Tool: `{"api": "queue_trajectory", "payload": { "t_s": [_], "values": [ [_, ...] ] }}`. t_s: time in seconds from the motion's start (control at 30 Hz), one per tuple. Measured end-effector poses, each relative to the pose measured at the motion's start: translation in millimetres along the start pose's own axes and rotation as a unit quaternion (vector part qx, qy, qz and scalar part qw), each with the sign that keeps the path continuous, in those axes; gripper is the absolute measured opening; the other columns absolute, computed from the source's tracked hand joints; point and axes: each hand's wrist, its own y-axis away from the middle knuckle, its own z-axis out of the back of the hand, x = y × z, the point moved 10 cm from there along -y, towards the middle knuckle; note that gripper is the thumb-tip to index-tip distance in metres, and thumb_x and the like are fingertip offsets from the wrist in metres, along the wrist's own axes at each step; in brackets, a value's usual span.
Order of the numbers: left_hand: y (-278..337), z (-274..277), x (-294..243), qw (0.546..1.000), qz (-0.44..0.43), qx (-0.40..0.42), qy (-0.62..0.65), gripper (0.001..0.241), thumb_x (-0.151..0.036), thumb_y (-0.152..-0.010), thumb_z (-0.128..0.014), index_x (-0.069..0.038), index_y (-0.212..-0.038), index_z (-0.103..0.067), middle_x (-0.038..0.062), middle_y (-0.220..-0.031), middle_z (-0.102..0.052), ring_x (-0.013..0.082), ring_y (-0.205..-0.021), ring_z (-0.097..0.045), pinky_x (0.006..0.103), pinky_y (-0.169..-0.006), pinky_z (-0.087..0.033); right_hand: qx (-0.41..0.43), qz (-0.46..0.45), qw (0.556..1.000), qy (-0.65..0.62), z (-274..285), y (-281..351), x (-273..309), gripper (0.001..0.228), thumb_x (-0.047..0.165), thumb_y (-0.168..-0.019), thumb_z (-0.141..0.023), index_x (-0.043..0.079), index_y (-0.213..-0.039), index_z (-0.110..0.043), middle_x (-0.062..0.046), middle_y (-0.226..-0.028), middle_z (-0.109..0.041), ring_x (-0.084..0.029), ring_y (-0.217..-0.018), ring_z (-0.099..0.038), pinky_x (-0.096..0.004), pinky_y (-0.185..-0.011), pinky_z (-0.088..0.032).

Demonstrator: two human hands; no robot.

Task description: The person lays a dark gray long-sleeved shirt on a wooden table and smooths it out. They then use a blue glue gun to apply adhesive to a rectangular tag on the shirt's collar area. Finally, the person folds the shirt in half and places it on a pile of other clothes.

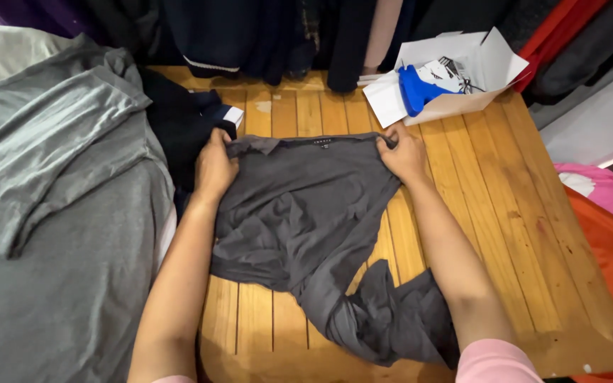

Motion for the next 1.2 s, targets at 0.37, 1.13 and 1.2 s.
{"api": "queue_trajectory", "payload": {
  "t_s": [0.37, 1.13, 1.2],
  "values": [
    [6, -2, -27, 0.986, -0.16, -0.045, -0.024, 0.022, -0.005, -0.09, -0.06, -0.021, -0.103, -0.067, 0.006, -0.115, -0.069, 0.0331, -0.112, -0.067, 0.0451, -0.094, -0.055, 0.025, 0.149, 0.981, -0.121, 0, 8, 4, 0.021, 0.003, -0.085, -0.064, 0.02, -0.086, -0.075, -0.009, -0.087, -0.07, -0.034, -0.085, -0.071, -0.042, -0.076, -0.056],
    [5, -7, -14, 0.987, -0.123, -0.026, -0.101, 0.017, -0.002, -0.093, -0.062, -0.015, -0.104, -0.062, 0.009, -0.114, -0.061, 0.0404, -0.103, -0.07, 0.0487, -0.089, -0.058, -0.004, 0.129, 0.99, -0.052, 29, -14, -32, 0.035, -0.009, -0.079, -0.068, 0.012, -0.108, -0.069, -0.014, -0.102, -0.064, -0.038, -0.099, -0.07, -0.047, -0.093, -0.053],
    [1, -7, -13, 0.984, -0.11, -0.031, -0.139, 0.037, 0.001, -0.086, -0.069, -0.022, -0.115, -0.067, 0.005, -0.119, -0.059, 0.0369, -0.104, -0.071, 0.0478, -0.09, -0.06, -0.057, 0.074, 0.996, -0.003, 37, -18, -32, 0.022, 0.002, -0.089, -0.069, 0.013, -0.108, -0.067, -0.011, -0.1, -0.065, -0.038, -0.101, -0.07, -0.049, -0.09, -0.055]
  ]
}}
